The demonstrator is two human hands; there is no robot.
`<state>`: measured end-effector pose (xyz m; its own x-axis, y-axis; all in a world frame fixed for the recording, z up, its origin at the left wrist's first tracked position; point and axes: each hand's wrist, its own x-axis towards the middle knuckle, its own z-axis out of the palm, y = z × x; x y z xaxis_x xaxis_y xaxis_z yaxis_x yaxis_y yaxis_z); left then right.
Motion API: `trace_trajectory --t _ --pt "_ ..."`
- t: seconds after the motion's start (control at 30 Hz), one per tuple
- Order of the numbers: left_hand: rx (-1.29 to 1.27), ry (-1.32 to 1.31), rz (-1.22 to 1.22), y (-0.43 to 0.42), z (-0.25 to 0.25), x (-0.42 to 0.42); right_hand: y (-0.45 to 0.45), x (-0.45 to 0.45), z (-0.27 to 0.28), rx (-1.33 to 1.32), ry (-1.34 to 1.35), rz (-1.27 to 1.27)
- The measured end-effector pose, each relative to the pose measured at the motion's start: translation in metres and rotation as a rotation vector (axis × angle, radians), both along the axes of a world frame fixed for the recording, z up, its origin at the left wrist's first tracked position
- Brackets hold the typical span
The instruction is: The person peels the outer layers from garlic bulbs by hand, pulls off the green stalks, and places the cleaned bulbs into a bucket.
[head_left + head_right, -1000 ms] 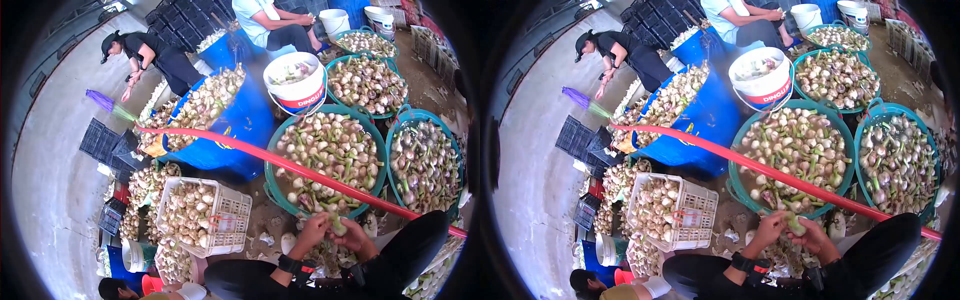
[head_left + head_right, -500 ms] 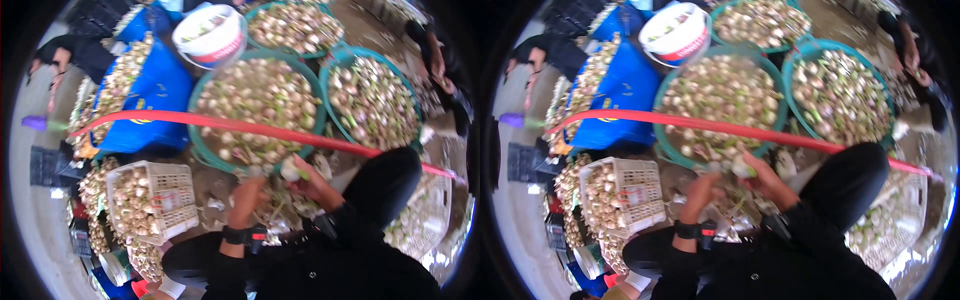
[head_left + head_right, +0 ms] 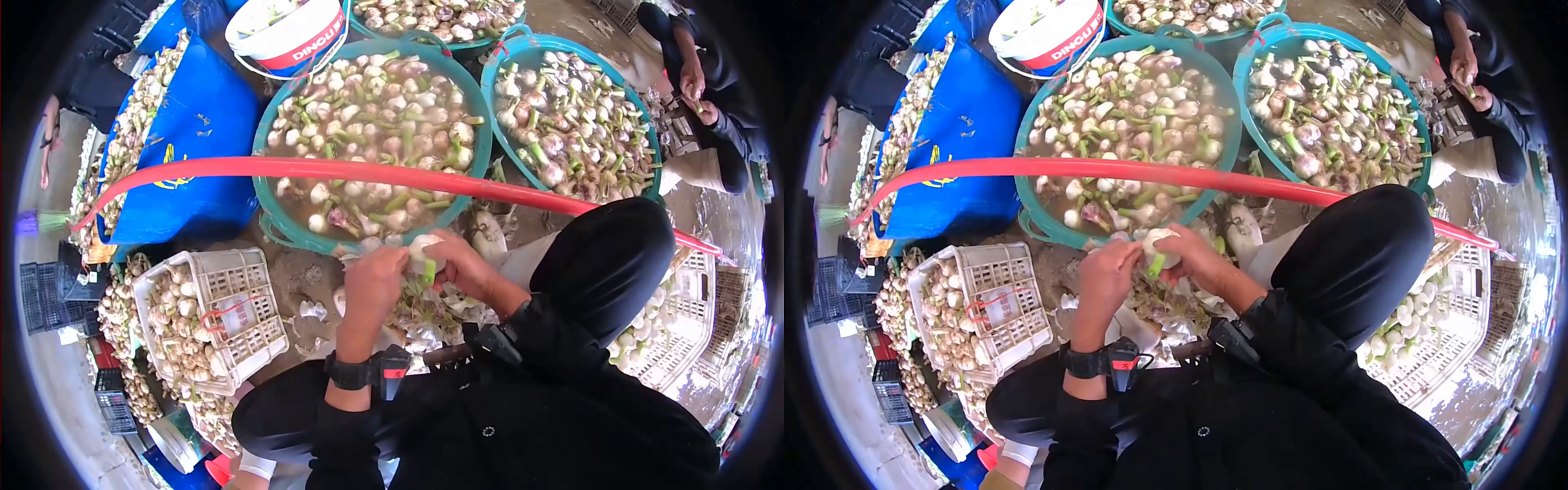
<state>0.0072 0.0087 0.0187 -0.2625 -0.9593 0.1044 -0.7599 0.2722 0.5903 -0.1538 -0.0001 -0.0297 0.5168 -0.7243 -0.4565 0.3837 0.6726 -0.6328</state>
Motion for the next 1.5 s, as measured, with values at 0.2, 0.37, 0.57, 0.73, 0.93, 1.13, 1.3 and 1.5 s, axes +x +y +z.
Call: trace_trajectory --t 0.2,0.37,0.57,0.73,0.93,1.13,1.3,1.5 --pt "-0.093 0.038 0.063 0.002 -0.008 0.001 -0.003 -0.004 0.001 0.054 -0.124 0.075" --pt "0.092 0.281 0.149 0.000 -0.006 0.009 -0.005 -0.005 0.005 0.087 -0.239 0.047" --pt "0.217 0.525 0.148 0.001 0.004 0.000 -0.004 -0.003 -0.001 0.077 -0.241 0.088" --pt "0.072 0.452 0.125 0.001 -0.001 0.000 0.000 -0.003 -0.003 0.126 -0.264 0.100" --pt "-0.025 0.246 0.088 0.001 0.003 -0.002 0.000 -0.001 0.000 0.165 -0.334 0.084" --pt "-0.224 -0.005 0.059 -0.003 -0.002 0.007 -0.004 -0.006 -0.004 0.236 -0.386 0.286" --pt "-0.336 -0.153 0.144 -0.009 -0.006 0.032 0.010 0.000 -0.001 0.184 -0.221 0.395" --pt "-0.188 -0.533 0.500 -0.002 -0.023 0.075 0.007 0.002 0.013 0.021 -0.120 0.358"
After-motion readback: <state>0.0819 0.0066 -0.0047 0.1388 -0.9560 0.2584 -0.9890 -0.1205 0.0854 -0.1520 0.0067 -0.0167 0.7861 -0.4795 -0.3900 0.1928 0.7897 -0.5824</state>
